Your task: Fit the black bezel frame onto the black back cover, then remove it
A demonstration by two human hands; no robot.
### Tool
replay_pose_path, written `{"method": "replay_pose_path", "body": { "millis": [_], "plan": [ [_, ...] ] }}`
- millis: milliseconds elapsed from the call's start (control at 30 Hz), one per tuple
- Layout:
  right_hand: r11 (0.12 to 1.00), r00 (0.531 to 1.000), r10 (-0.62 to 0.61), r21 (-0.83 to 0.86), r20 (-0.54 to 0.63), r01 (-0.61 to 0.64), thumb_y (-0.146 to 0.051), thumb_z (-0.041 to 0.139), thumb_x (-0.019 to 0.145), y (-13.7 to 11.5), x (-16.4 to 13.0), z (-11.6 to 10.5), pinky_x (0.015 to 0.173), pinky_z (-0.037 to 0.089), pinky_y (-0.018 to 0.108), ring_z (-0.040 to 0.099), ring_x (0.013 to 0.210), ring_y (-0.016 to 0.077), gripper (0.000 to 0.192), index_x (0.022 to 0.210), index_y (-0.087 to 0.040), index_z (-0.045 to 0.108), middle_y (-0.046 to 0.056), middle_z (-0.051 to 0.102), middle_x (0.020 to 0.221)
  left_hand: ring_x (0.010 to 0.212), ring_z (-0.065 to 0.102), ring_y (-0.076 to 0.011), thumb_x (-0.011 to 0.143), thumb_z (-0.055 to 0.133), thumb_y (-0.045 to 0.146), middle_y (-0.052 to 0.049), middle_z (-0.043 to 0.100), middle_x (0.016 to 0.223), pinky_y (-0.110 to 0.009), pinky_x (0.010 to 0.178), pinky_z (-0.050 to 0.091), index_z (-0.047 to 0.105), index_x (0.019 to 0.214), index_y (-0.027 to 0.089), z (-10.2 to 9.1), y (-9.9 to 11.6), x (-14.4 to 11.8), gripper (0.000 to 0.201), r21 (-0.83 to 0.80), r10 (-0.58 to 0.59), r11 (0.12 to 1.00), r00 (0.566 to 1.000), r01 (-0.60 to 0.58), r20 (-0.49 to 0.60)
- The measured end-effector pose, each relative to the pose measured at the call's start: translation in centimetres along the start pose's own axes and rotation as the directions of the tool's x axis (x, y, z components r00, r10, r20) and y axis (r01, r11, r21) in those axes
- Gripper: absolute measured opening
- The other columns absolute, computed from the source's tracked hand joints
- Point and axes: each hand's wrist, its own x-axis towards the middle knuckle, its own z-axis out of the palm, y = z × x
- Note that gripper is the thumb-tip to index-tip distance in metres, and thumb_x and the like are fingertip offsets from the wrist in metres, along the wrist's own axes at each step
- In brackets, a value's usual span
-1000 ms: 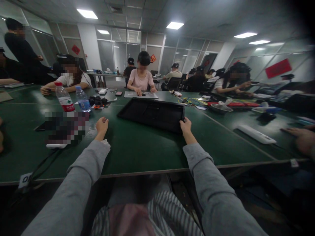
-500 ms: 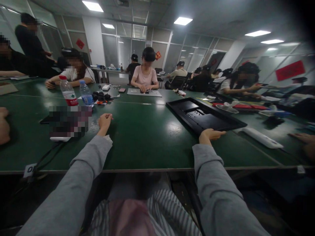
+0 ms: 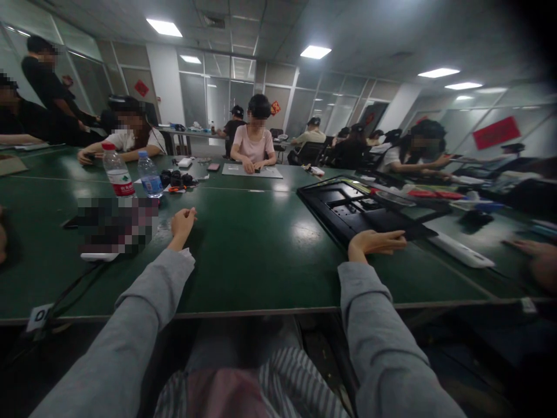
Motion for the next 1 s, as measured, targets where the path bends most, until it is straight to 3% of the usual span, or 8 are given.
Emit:
{"method": "replay_pose_path", "body": {
  "millis": [133,300,500,667,800,900,1000],
  "plan": [
    [0.999,0.999,-0.022,-0.033,-0.033,0.021,-0.031,0.056,0.090,-1.9,0.5,0.1,0.115,0.040,0.067,0.046,0.142,0.0436,0.066,0.154,-0.020,0.049,0.026,0.042,0.151,0.114,0.073,-0.0274,0.100,0.052,0.035,-0.011,0.082,0.105,-0.036,0.097,0.050,0.069,0.127,0.017,0.4,-0.3,0.2,0.037,-0.028,0.004,1.000,1.000,-0.005,-0.027],
    [0.996,0.994,-0.020,-0.093,-0.109,0.010,-0.025,0.042,0.096,-3.2,-1.1,2.2,0.118,0.032,0.070,0.040,0.145,0.0406,0.065,0.161,-0.017,0.040,0.026,0.044,0.150,0.118,0.072,-0.0266,0.101,0.054,0.032,-0.011,0.081,0.112,-0.037,0.104,0.047,0.065,0.133,0.017,0.7,-0.4,0.4,0.038,-0.033,0.027,0.999,0.998,-0.029,-0.052],
    [0.992,0.987,-0.116,-0.059,-0.113,0.110,-0.031,0.031,0.104,-4.7,-1.5,4.3,0.119,0.036,0.062,0.047,0.142,0.0376,0.063,0.163,-0.011,0.037,0.027,0.051,0.145,0.120,0.071,-0.0282,0.101,0.058,0.034,-0.015,0.078,0.121,-0.039,0.106,0.047,0.060,0.138,0.015,0.9,-0.5,0.4,0.042,-0.052,0.038,0.998,0.997,-0.042,-0.067],
    [0.985,0.978,-0.125,0.099,-0.164,0.143,-0.034,0.022,0.106,-3.9,-1.3,5.2,0.111,0.047,0.055,0.062,0.127,0.0330,0.066,0.167,-0.011,0.029,0.024,0.061,0.137,0.116,0.071,-0.0285,0.100,0.062,0.040,-0.017,0.072,0.131,-0.041,0.105,0.050,0.052,0.145,0.014,0.9,0.1,0.1,0.053,-0.126,0.077,0.988,0.992,-0.089,-0.096],
    [0.983,0.996,-0.072,0.164,-0.057,0.081,-0.041,0.024,0.107,-3.1,-1.7,6.2,0.100,0.053,0.047,0.071,0.103,0.0300,0.067,0.164,-0.008,0.034,0.021,0.071,0.118,0.111,0.073,-0.0282,0.098,0.065,0.044,-0.018,0.070,0.133,-0.040,0.100,0.053,0.051,0.144,0.014,1.3,0.3,-0.1,0.057,-0.170,0.155,0.972,0.986,-0.163,-0.057],
    [0.985,0.997,0.053,0.161,0.052,-0.061,-0.043,0.026,0.106,-2.6,-1.9,7.0,0.097,0.053,0.046,0.072,0.094,0.0305,0.068,0.163,-0.007,0.036,0.016,0.075,0.101,0.092,0.075,-0.0240,0.104,0.055,0.043,-0.012,0.076,0.114,-0.037,0.092,0.055,0.052,0.143,0.016,1.7,0.1,-0.1,0.048,-0.187,0.203,0.963,0.979,-0.194,0.033],
    [0.976,0.975,0.166,0.113,0.149,-0.184,-0.046,0.038,0.104,-1.8,-2.1,7.8,0.100,0.051,0.049,0.072,0.099,0.0332,0.065,0.158,-0.011,0.044,0.017,0.075,0.103,0.080,0.074,-0.0220,0.107,0.046,0.041,-0.007,0.078,0.095,-0.034,0.085,0.054,0.055,0.141,0.016,1.8,0.0,0.0,0.044,-0.156,0.193,0.972,0.976,-0.176,0.102]
  ]
}}
